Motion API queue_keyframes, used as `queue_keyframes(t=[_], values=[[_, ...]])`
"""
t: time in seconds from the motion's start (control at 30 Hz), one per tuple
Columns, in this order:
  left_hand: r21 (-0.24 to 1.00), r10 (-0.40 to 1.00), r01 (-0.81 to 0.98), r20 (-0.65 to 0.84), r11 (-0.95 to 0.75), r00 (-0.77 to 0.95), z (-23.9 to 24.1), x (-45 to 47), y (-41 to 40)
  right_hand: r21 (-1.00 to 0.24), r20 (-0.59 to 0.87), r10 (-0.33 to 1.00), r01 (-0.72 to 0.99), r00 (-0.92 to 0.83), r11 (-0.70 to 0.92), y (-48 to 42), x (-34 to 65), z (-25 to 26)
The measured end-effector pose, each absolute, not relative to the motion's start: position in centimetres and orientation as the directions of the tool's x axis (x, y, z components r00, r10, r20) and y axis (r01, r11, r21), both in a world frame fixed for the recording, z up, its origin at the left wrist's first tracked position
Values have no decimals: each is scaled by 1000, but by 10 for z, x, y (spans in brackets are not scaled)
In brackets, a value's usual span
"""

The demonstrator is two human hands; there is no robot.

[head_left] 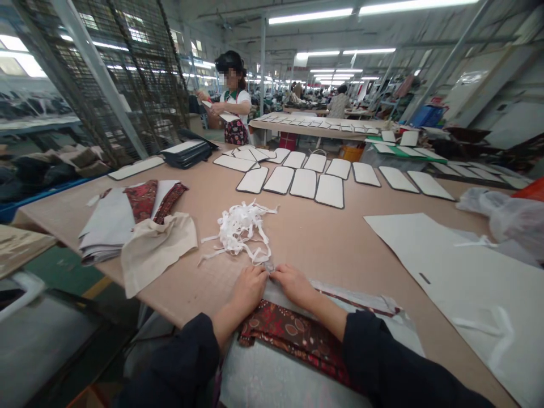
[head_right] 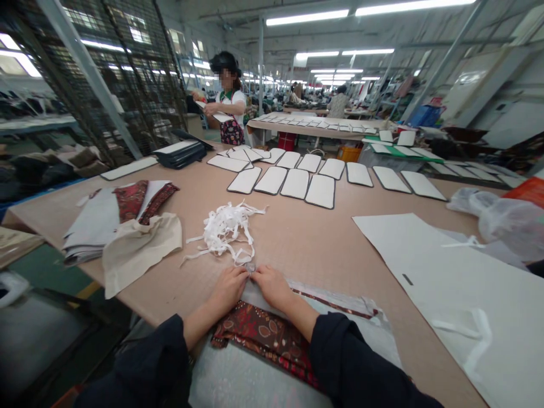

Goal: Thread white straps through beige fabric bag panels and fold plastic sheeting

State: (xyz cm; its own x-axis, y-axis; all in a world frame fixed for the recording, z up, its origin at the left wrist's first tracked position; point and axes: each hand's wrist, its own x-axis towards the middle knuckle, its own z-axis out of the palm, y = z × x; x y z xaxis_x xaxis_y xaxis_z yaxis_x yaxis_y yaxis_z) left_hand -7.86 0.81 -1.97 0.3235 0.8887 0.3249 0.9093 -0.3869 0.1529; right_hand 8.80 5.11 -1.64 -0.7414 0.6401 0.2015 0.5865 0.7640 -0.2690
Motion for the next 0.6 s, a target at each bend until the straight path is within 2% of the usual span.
queue_keyframes(t=[0.13, 0.27, 0.47, 0.6], values=[[153, 891, 912, 323, -381, 318, -20, -78, 8, -279, 214, 679, 622, -702, 731, 51, 85, -20], [210, 899, 910, 341, -358, 276, -23, -78, 8, -341, 118, 675, 609, -728, 716, 50, 86, -14], [314, 920, 916, 373, -250, 123, -27, -81, 7, -423, 27, 838, 754, -544, 503, 70, 77, -15], [400, 936, 900, 352, -172, 23, -23, -79, 6, -513, 17, 859, 733, -512, 448, 73, 74, -16]])
